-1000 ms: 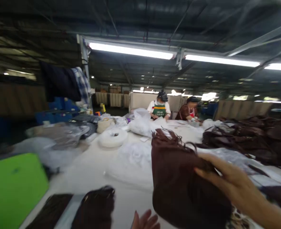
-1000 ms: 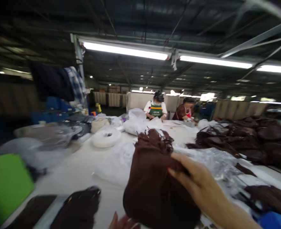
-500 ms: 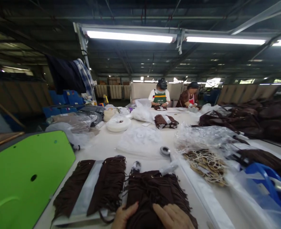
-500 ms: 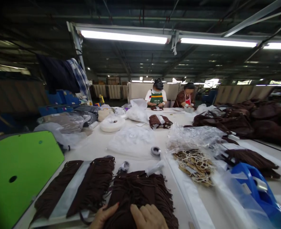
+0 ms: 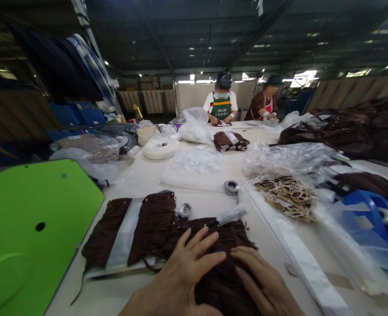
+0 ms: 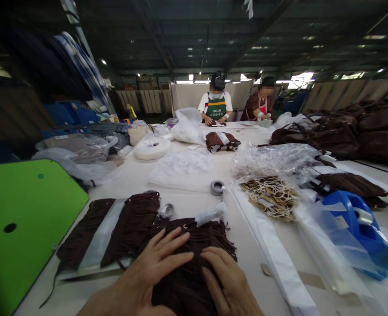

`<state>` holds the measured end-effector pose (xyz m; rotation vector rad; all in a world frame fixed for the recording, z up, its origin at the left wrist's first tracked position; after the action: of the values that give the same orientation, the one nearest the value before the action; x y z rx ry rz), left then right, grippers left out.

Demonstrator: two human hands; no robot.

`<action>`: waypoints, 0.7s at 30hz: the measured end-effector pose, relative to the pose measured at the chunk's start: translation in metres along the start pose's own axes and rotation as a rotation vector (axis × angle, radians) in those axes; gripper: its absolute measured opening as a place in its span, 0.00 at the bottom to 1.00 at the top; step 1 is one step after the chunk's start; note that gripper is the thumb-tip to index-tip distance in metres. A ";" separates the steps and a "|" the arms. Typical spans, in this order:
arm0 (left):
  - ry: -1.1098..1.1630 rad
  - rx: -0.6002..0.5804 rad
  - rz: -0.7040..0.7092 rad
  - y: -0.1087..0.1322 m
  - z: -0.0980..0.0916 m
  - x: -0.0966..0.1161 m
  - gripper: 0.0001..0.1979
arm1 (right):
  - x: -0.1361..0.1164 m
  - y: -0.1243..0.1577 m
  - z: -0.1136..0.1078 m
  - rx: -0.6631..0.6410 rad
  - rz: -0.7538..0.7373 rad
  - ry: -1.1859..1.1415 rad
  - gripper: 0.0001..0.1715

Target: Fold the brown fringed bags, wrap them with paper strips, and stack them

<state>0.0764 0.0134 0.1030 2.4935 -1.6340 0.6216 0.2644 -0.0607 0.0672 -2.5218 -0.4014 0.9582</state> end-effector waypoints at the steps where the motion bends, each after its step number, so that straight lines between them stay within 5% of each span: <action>1: 0.035 -0.091 0.035 -0.014 -0.001 0.003 0.32 | -0.002 -0.006 0.003 -0.036 0.021 -0.036 0.14; 5: 0.071 -0.290 -0.012 -0.019 -0.004 -0.006 0.19 | 0.002 -0.008 0.007 -0.176 0.085 -0.078 0.11; 10: -0.002 -0.275 -0.394 0.057 -0.038 -0.052 0.08 | 0.022 0.016 0.006 -0.238 0.098 -0.123 0.09; 13: -0.173 -0.188 -0.666 0.081 -0.061 -0.063 0.12 | 0.020 0.014 0.003 -0.143 0.030 -0.110 0.09; 15: -0.153 -0.044 -0.606 0.065 -0.066 -0.051 0.11 | 0.010 0.005 0.001 -0.077 -0.024 -0.102 0.10; 17: -0.026 0.003 -0.350 0.029 -0.056 -0.030 0.12 | -0.006 -0.006 0.000 -0.040 -0.076 -0.102 0.12; 20: -0.037 -0.266 0.029 -0.026 -0.024 -0.014 0.10 | -0.031 -0.013 0.003 -0.059 -0.173 -0.092 0.17; 21: -0.155 -0.320 0.041 -0.036 -0.015 -0.019 0.09 | -0.036 -0.011 0.004 -0.083 -0.189 -0.067 0.19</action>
<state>0.0983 0.0492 0.1150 2.3273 -1.6833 0.1549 0.2341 -0.0644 0.0901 -2.4755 -0.6999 0.9714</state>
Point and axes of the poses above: each hand's wrist, its own y-axis away from the middle knuckle, its own z-axis out of the palm, x = y × z, the point moved 3 cm from there along -y, towards the middle knuckle, and after that the axes turned 3 degrees about -y, right-handed, at the moved point
